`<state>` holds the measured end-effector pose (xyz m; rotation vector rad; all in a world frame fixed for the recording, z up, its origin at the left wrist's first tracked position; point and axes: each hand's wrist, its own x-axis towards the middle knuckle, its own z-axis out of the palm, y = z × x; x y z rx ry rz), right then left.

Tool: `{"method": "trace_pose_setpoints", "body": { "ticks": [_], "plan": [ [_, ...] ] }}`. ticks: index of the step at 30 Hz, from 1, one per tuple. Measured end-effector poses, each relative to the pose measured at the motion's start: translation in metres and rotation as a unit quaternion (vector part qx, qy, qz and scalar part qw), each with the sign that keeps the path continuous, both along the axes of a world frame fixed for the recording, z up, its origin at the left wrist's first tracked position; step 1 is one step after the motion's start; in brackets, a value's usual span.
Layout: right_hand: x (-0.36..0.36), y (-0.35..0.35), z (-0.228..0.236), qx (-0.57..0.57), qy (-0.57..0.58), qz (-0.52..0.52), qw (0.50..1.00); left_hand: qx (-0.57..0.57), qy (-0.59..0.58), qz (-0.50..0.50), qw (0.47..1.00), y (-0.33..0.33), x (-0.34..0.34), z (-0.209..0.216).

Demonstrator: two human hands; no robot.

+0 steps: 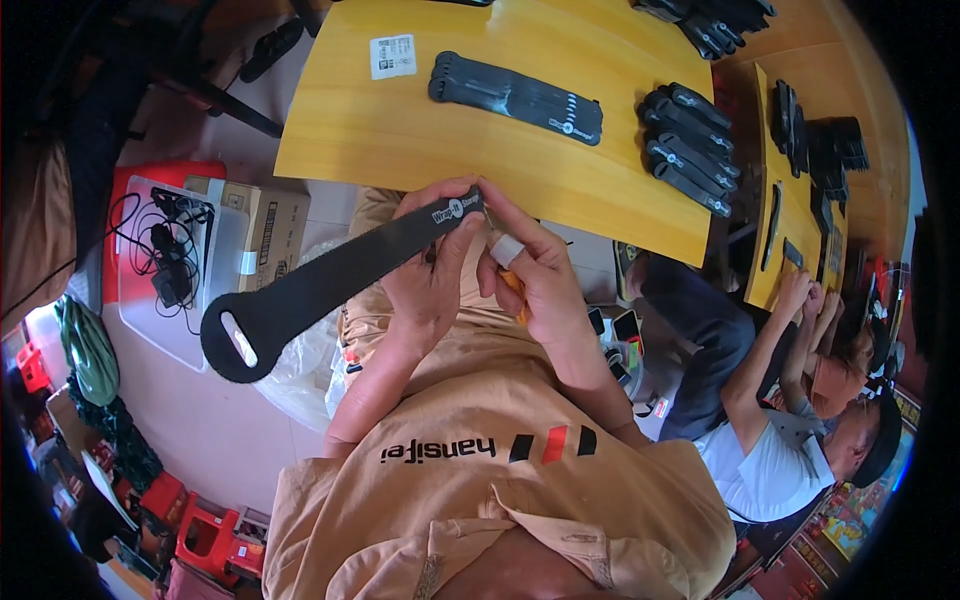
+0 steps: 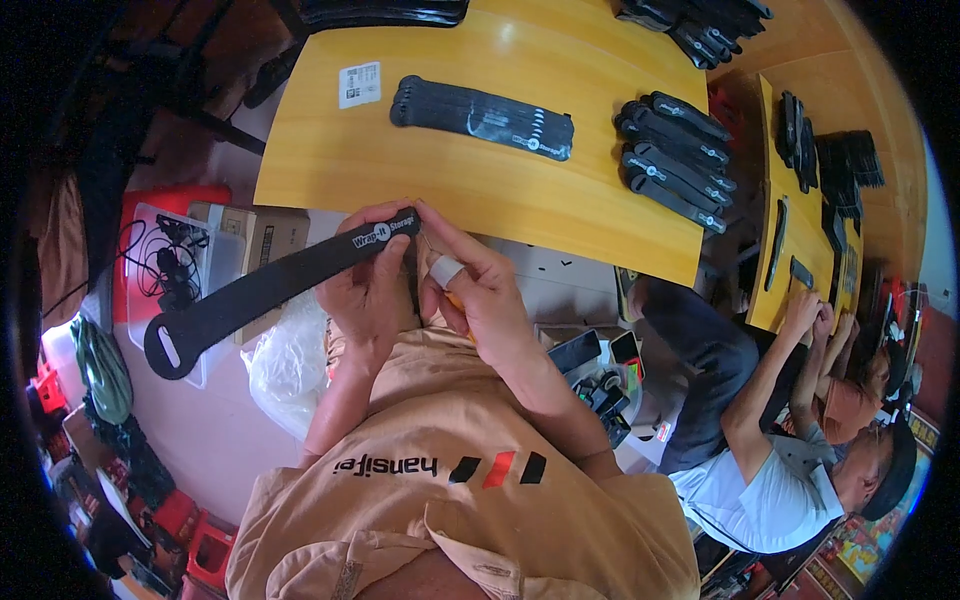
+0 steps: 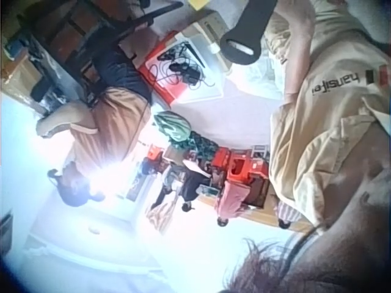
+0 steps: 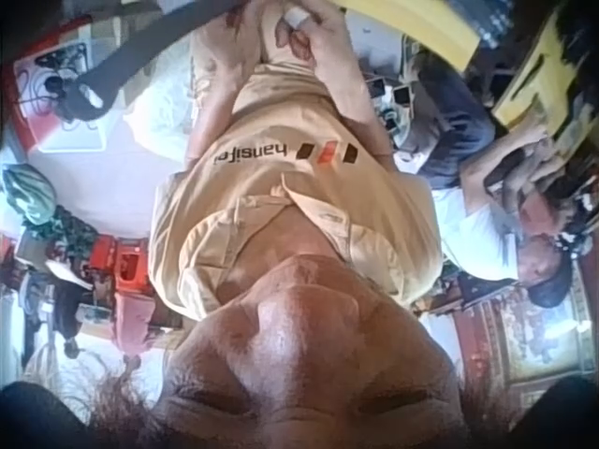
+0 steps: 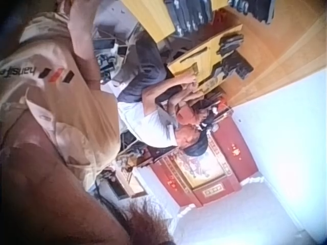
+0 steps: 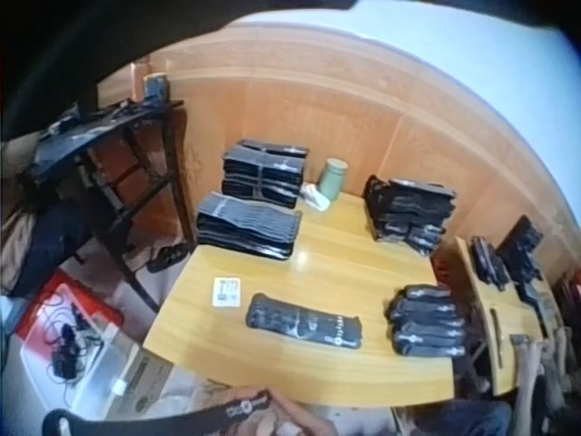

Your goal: The person is inspecting and cleaning black textile/plastic strips using a small handheld precision tool at a workshop desk.

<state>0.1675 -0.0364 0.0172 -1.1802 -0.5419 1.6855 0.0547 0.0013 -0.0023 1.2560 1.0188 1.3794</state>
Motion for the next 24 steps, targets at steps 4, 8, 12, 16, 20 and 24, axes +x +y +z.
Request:
{"method": "trace_pose_setpoints", "body": {
  "ticks": [4, 8, 12, 16, 20, 24],
  "plan": [
    [-0.006, -0.006, -0.006, 0.044, -0.074, -0.012, 0.996, 0.012, -0.034, -0.02, 0.999, -0.002, 0.0, -0.004],
    [-0.015, -0.008, -0.005, 0.029, 0.001, -0.064, 0.998, 0.037, -0.029, -0.033, 0.998, -0.004, 0.001, -0.012],
    [-0.018, -0.006, -0.004, -0.009, 0.056, -0.08, 0.995, 0.044, 0.031, -0.007, 0.999, -0.004, -0.002, -0.013],
    [-0.011, -0.007, -0.012, 0.123, -0.224, -0.03, 0.966, -0.115, 0.043, -0.008, 0.992, -0.001, -0.005, 0.001],
    [-0.011, -0.005, -0.019, 0.197, -0.353, -0.064, 0.912, -0.122, -0.107, -0.043, 0.986, 0.006, -0.006, -0.003],
    [-0.003, -0.001, -0.031, 0.325, -0.448, -0.055, 0.831, -0.197, -0.147, -0.066, 0.967, 0.008, -0.01, 0.002]
  ]
}}
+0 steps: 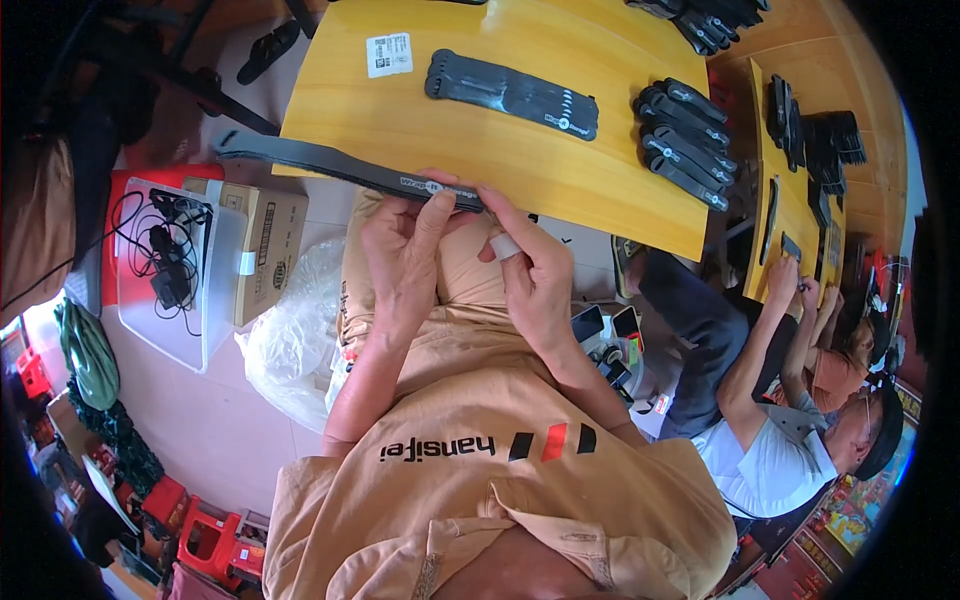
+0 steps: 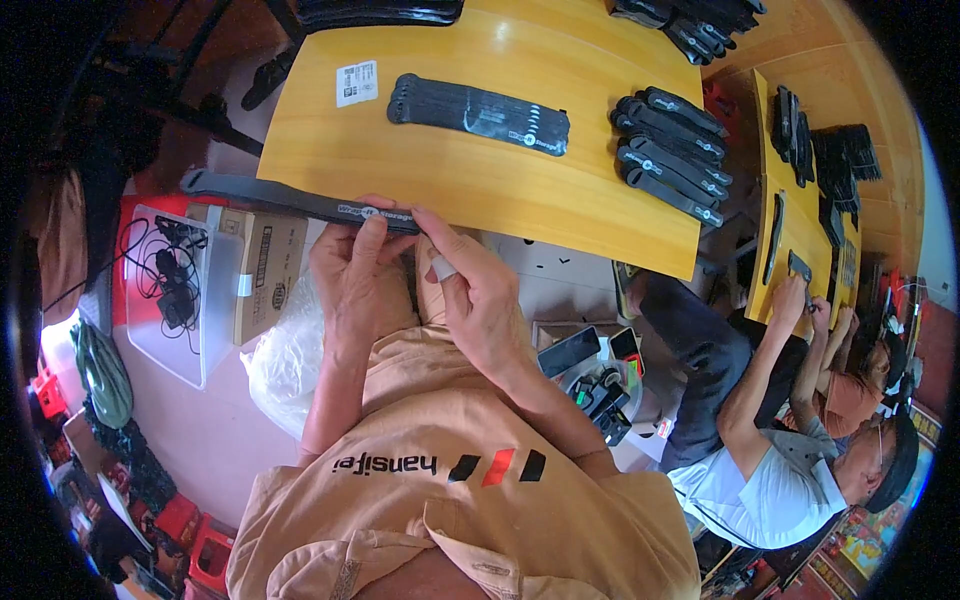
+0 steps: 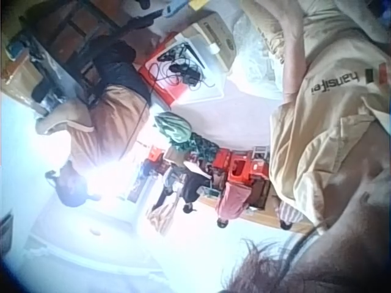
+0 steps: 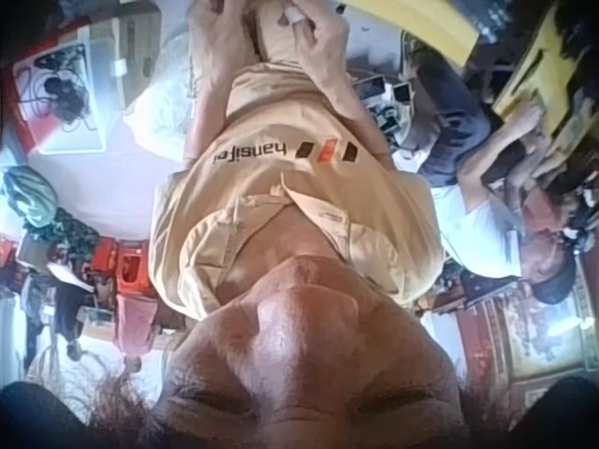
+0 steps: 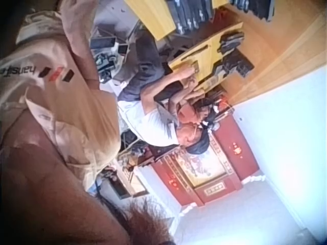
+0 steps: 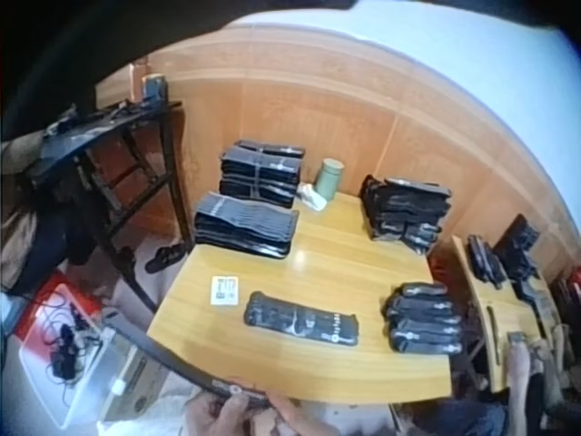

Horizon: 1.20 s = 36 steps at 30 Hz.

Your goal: The person is inspecting and cleaning black textile/plastic strips using a small handheld precision tool at a workshop desk.

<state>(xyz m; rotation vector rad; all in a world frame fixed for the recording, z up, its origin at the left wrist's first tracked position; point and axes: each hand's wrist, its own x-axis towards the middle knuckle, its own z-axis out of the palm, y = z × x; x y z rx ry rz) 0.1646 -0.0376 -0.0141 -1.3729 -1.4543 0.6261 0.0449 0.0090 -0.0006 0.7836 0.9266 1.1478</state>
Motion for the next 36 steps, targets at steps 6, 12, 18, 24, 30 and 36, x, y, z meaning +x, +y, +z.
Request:
{"method": "trace_pose_setpoints", "body": {
  "ticks": [6, 12, 18, 24, 30, 36],
  "plan": [
    [-0.004, -0.002, 0.023, -0.2, 0.208, -0.01, 0.957, 0.07, 0.07, 0.027, 0.995, -0.005, 0.004, -0.001],
    [-0.019, -0.003, 0.021, -0.211, 0.288, -0.058, 0.932, 0.259, 0.126, 0.063, 0.956, -0.012, 0.012, -0.015],
    [-0.016, -0.004, 0.019, -0.246, 0.411, -0.03, 0.877, 0.191, 0.177, 0.027, 0.965, -0.006, 0.001, -0.011],
    [0.008, -0.002, 0.021, -0.233, 0.141, 0.045, 0.961, -0.005, 0.002, -0.066, 0.998, 0.004, -0.02, -0.003],
    [0.005, -0.002, 0.027, -0.183, 0.097, 0.045, 0.977, -0.073, -0.071, -0.127, 0.987, 0.013, -0.028, -0.01],
    [0.012, -0.003, 0.024, -0.244, 0.162, 0.113, 0.95, -0.076, -0.066, -0.158, 0.982, 0.016, -0.033, -0.016]
  ]
}}
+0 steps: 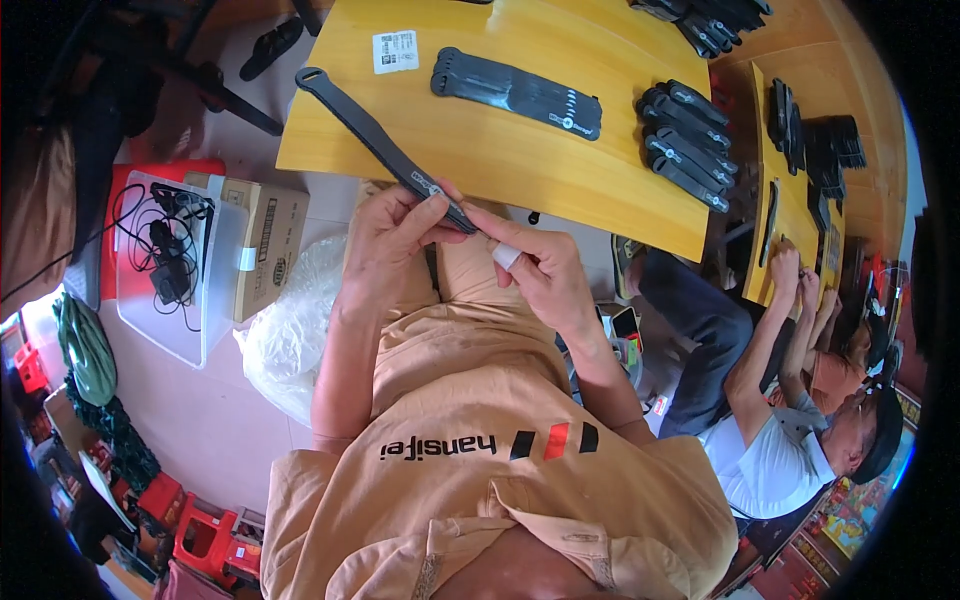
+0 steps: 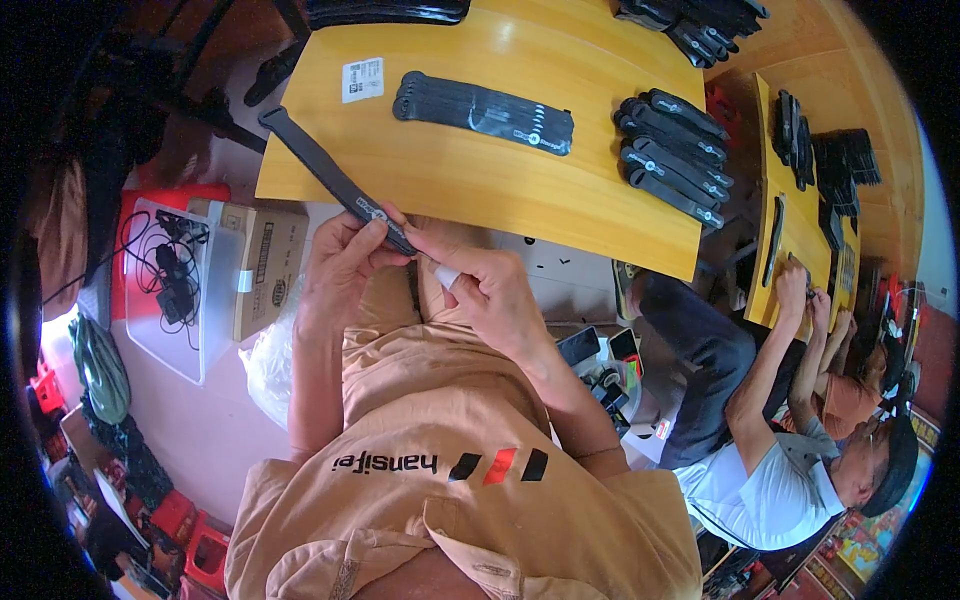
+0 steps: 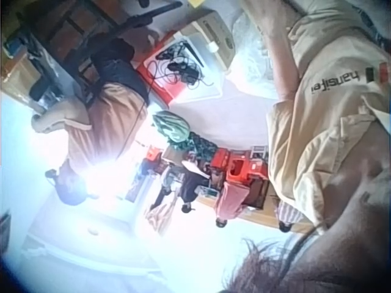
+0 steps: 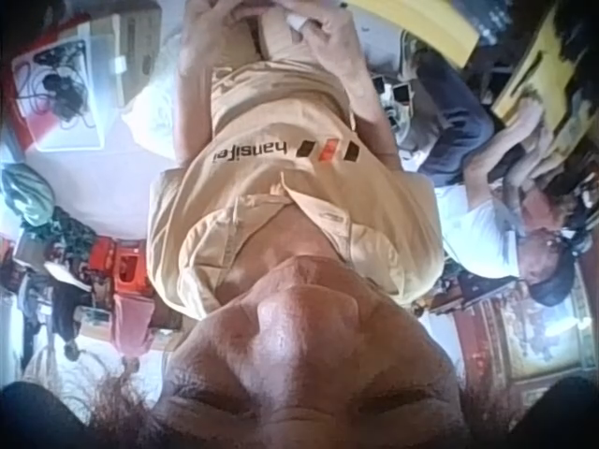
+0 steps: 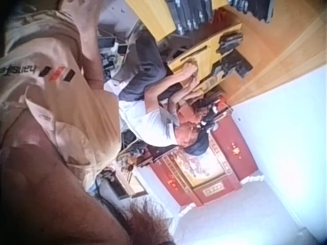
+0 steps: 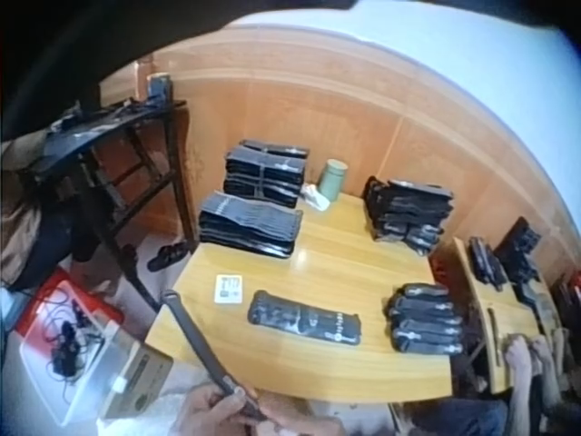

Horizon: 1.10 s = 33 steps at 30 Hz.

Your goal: The person is inspecting and cleaning black textile/plastic strips using a small handheld precision tool at a workshop desk.

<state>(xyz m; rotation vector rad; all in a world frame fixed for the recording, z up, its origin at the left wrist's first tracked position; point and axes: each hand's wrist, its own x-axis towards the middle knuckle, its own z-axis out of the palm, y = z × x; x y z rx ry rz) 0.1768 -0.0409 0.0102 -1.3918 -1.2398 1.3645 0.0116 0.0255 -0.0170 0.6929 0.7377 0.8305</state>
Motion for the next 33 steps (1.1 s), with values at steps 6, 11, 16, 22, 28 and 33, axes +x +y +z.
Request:
{"method": "trace_pose_setpoints", "body": {
  "ticks": [6, 11, 16, 22, 28, 33],
  "plan": [
    [-0.012, -0.004, -0.008, 0.139, -0.176, -0.035, 0.974, 0.005, 0.004, -0.01, 1.0, 0.005, 0.002, -0.001],
    [-0.011, 0.0, -0.006, 0.093, -0.163, -0.04, 0.981, 0.109, 0.24, -0.035, 0.964, -0.004, 0.004, 0.013],
    [-0.01, 0.004, -0.009, 0.106, -0.122, -0.027, 0.986, 0.187, 0.272, -0.008, 0.944, -0.013, 0.008, 0.015],
    [-0.001, 0.005, -0.006, 0.014, -0.008, 0.006, 1.0, 0.165, 0.26, -0.045, 0.95, -0.011, 0.007, 0.022],
    [0.006, 0.001, -0.006, -0.039, 0.1, 0.029, 0.994, 0.194, 0.191, -0.026, 0.962, -0.014, 0.005, 0.015],
    [0.013, 0.003, -0.005, -0.24, 0.398, 0.016, 0.885, 0.213, 0.175, -0.035, 0.961, -0.012, 0.003, 0.014]
  ]
}}
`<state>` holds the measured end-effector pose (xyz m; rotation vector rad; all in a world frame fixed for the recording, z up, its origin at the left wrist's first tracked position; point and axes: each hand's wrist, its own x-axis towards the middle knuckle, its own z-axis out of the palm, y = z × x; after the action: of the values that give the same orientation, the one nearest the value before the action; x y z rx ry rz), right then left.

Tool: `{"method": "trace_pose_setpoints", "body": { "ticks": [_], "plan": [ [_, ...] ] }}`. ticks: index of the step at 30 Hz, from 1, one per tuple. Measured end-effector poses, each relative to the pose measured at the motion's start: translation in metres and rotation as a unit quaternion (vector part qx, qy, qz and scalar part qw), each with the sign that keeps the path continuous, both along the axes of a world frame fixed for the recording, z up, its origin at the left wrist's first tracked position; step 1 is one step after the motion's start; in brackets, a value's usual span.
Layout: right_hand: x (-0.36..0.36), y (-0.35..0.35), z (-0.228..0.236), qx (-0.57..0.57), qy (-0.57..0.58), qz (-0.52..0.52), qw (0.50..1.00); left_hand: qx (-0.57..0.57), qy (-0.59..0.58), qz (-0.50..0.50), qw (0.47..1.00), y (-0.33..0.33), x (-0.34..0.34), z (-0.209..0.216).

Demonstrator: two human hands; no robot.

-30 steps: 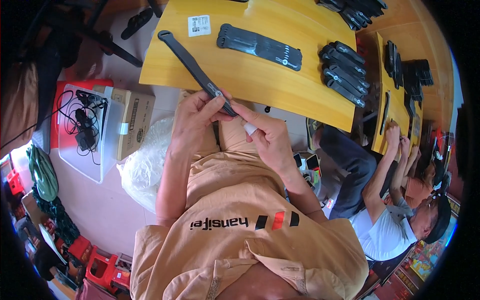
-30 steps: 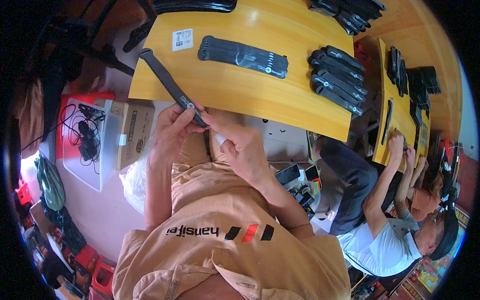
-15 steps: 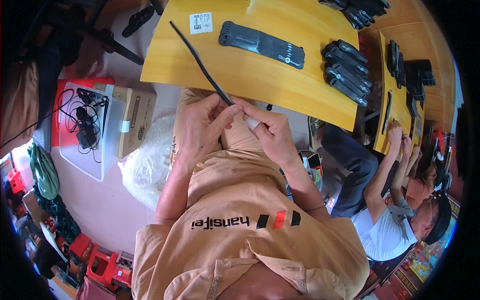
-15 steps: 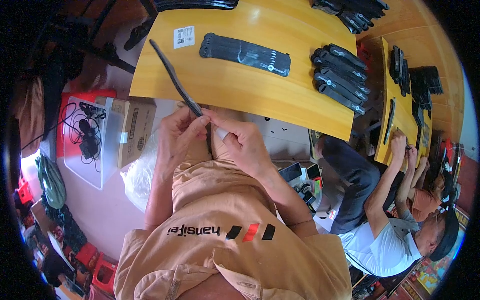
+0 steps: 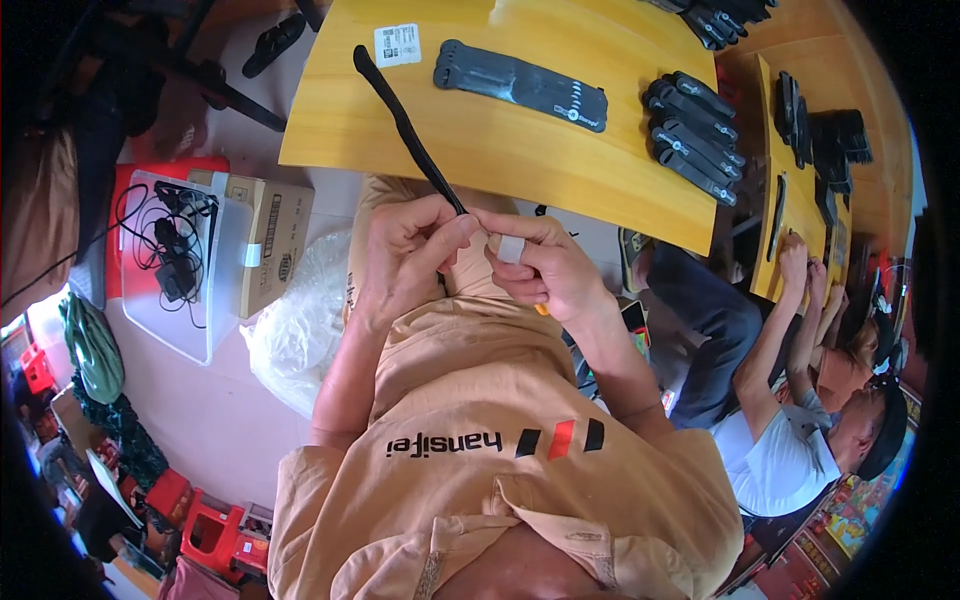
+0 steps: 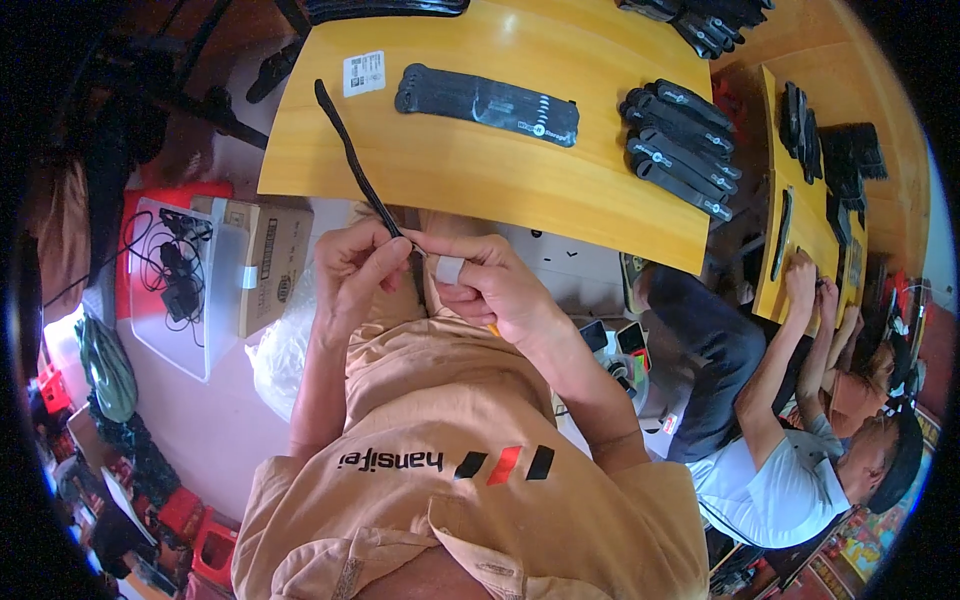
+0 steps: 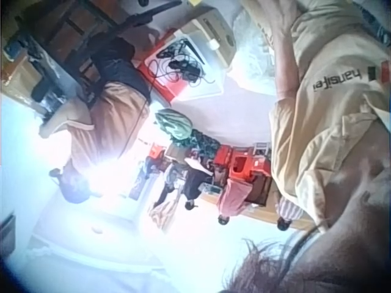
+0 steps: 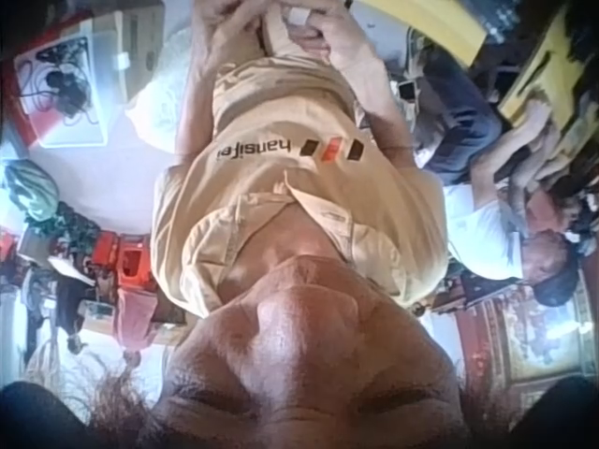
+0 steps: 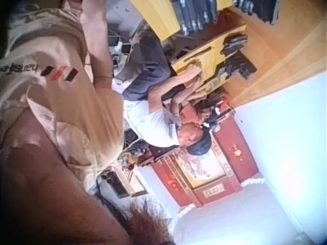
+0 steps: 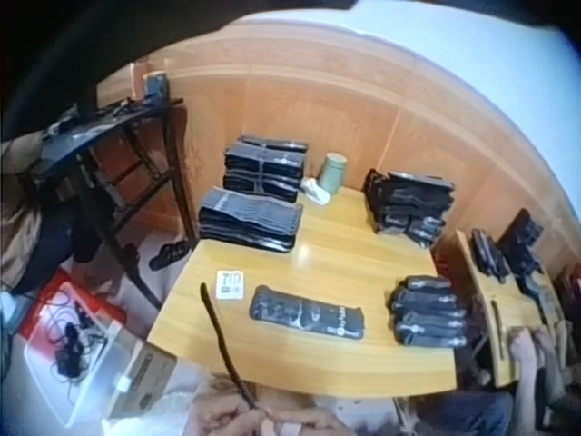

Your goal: The person is inspecting and cleaning black textile/plastic strips using a small handheld precision tool at a workshop desk.

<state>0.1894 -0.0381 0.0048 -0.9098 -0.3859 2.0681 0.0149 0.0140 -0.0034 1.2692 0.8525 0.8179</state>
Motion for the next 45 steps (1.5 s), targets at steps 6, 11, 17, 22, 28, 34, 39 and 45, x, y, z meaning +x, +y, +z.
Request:
{"method": "trace_pose_setpoints", "body": {
  "ticks": [6, 11, 17, 22, 28, 34, 39, 45],
  "plan": [
    [-0.005, 0.001, 0.0, -0.031, 0.064, -0.005, 0.997, -0.073, -0.03, 0.036, 0.996, -0.002, 0.002, -0.001],
    [-0.013, 0.001, 0.005, 0.157, -0.159, -0.044, 0.974, -0.095, -0.046, 0.081, 0.991, -0.001, 0.004, 0.002],
    [-0.011, 0.011, 0.013, 0.33, -0.353, -0.041, 0.874, -0.099, -0.005, 0.013, 0.995, -0.002, -0.003, 0.024],
    [-0.005, 0.013, 0.028, 0.429, -0.336, 0.076, 0.835, -0.148, -0.072, -0.088, 0.982, -0.012, -0.012, 0.037],
    [-0.001, 0.01, 0.032, 0.483, -0.282, 0.121, 0.82, -0.114, -0.113, -0.152, 0.975, -0.02, -0.016, 0.042],
    [-0.005, -0.003, 0.024, 0.12, 0.081, 0.062, 0.988, -0.228, -0.263, -0.161, 0.924, -0.028, -0.007, 0.034],
    [-0.007, -0.001, 0.027, 0.171, -0.1, -0.009, 0.98, 0.049, 0.037, -0.109, 0.992, -0.014, 0.001, 0.043],
    [-0.005, -0.005, 0.019, 0.155, -0.045, -0.058, 0.985, 0.021, 0.114, -0.138, 0.984, -0.016, 0.003, 0.049]
  ]
}}
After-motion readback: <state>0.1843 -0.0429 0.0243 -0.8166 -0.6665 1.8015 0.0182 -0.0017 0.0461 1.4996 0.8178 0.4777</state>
